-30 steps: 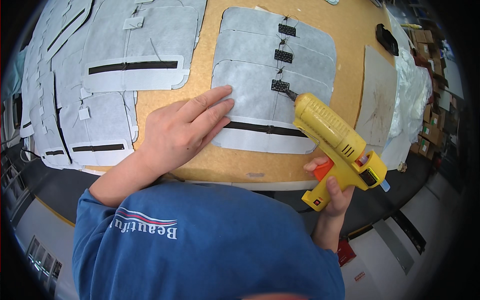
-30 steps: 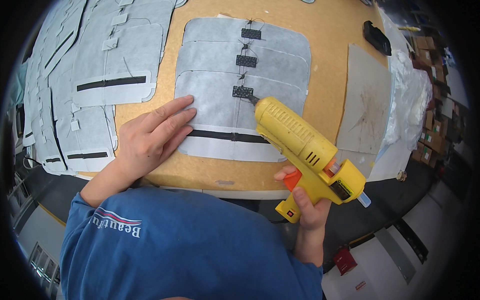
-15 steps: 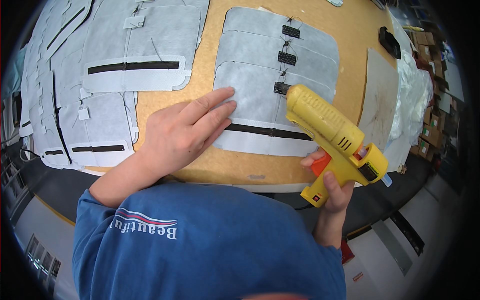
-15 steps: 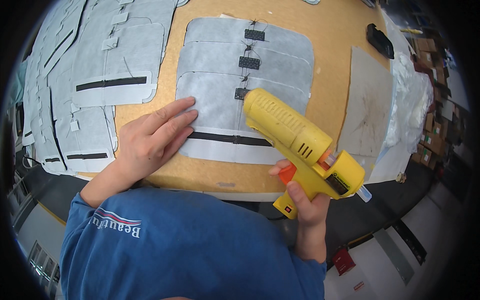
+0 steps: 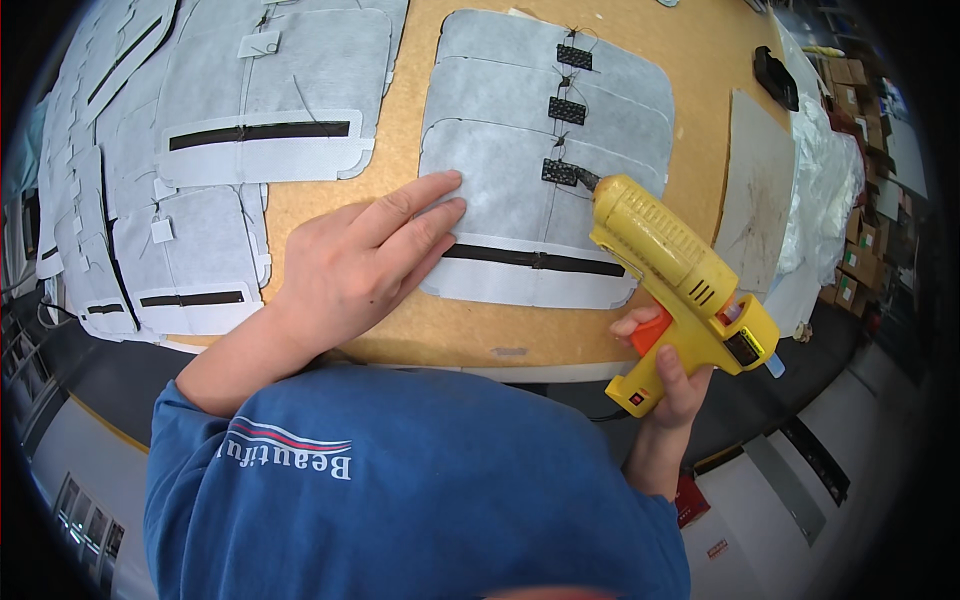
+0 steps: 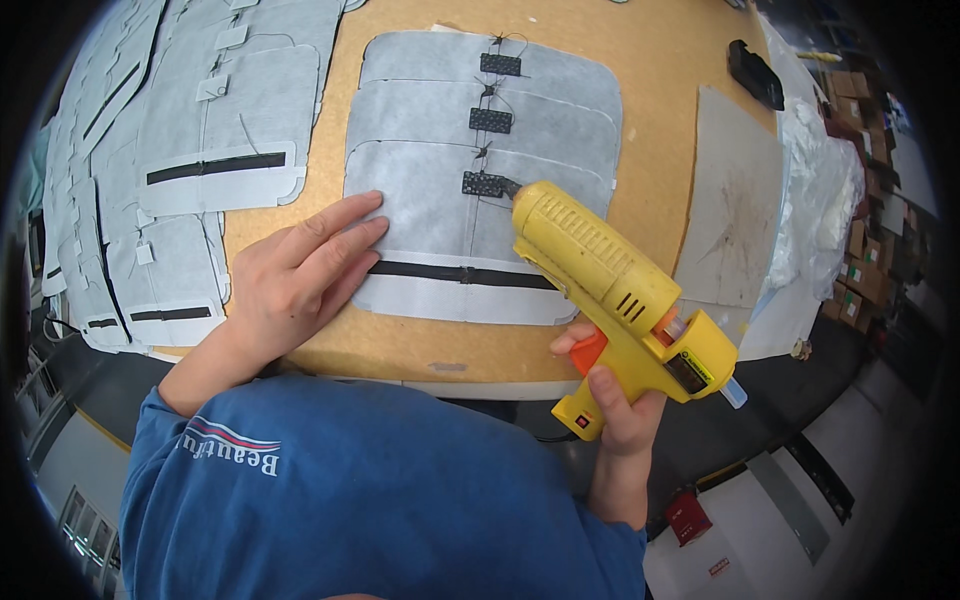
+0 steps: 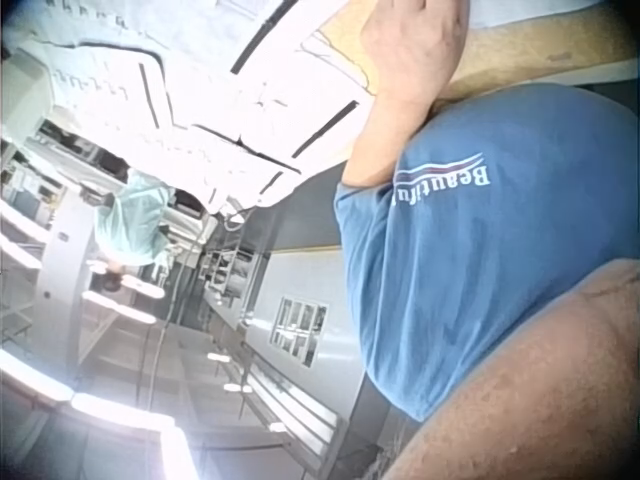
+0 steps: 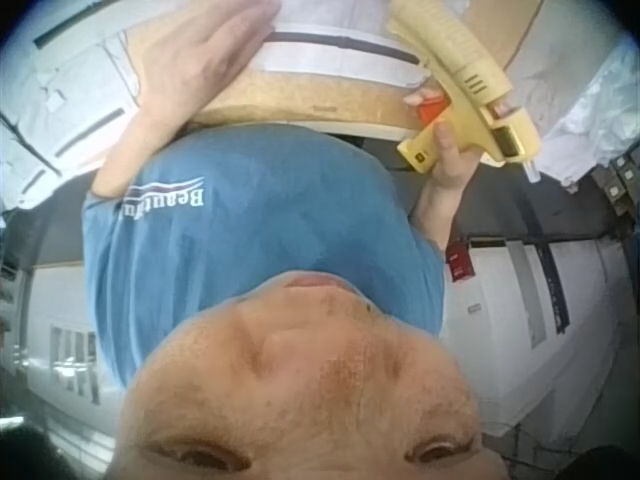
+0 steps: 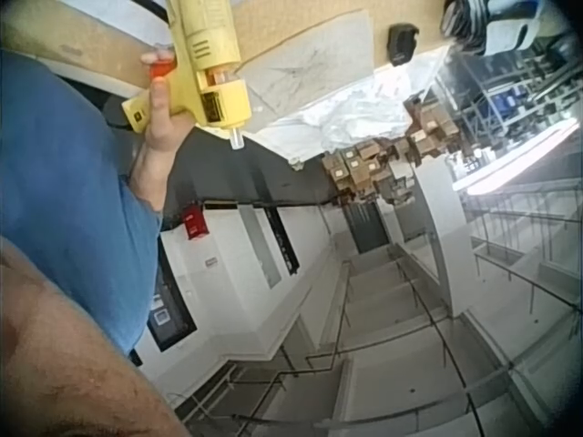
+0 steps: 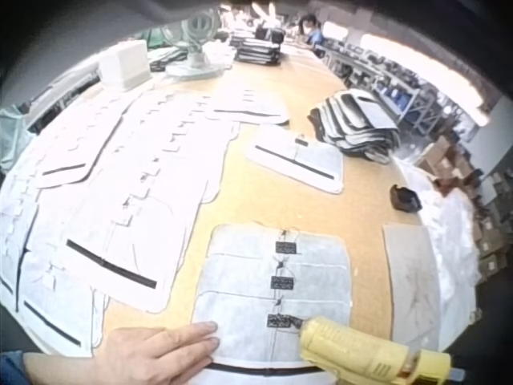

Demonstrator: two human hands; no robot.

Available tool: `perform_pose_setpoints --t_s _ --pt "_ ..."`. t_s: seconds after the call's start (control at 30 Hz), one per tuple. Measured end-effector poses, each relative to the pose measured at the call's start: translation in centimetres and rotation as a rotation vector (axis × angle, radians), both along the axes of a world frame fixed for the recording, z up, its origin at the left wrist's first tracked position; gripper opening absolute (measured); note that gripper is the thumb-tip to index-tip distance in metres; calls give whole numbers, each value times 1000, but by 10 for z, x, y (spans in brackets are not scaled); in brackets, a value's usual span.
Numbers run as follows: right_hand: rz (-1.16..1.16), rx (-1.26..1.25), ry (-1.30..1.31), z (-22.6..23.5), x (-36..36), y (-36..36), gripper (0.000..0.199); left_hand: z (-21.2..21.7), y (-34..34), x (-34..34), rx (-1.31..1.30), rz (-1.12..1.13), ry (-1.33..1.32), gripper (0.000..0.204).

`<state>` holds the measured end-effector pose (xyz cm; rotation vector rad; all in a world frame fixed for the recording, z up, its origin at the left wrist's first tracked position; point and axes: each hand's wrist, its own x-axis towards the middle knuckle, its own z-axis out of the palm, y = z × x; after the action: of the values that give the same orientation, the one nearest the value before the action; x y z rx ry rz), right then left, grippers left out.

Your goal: Applying hot glue to fabric pieces and attaching small labels or straps at a workshop station.

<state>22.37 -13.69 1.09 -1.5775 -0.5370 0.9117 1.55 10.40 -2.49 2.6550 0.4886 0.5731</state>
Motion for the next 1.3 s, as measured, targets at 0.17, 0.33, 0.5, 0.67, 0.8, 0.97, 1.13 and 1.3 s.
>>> perform_pose_setpoints --t_s 0.17,0.33,0.5,0.67,0.8,0.97,1.13,1.3 --pt "4 -7 -12 0 -1 1 48 -1 -1 -2 4 4 2 31" --pt "1 -7 -20 1 -1 3 48 -1 -1 -1 -2 -3 0 31" --pt "4 -8 -16 0 0 5 47 0 0 -1 -7 -4 3 32" --pt "7 3 14 0 -1 2 46 -1 0 -1 -9 -10 -5 32" --pt "5 -17 27 1 -4 -4 46 -1 0 0 -6 -6 -10 33" --pt "-28 -2 12 4 -6 2 49 -1 0 -1 -7 -4 -2 33" --pt "59 16 70 0 1 7 51 -1 0 -1 -10 -1 -12 33" --pt "97 59 148 -5 4 7 56 -1 0 0 0 3 -13 33"
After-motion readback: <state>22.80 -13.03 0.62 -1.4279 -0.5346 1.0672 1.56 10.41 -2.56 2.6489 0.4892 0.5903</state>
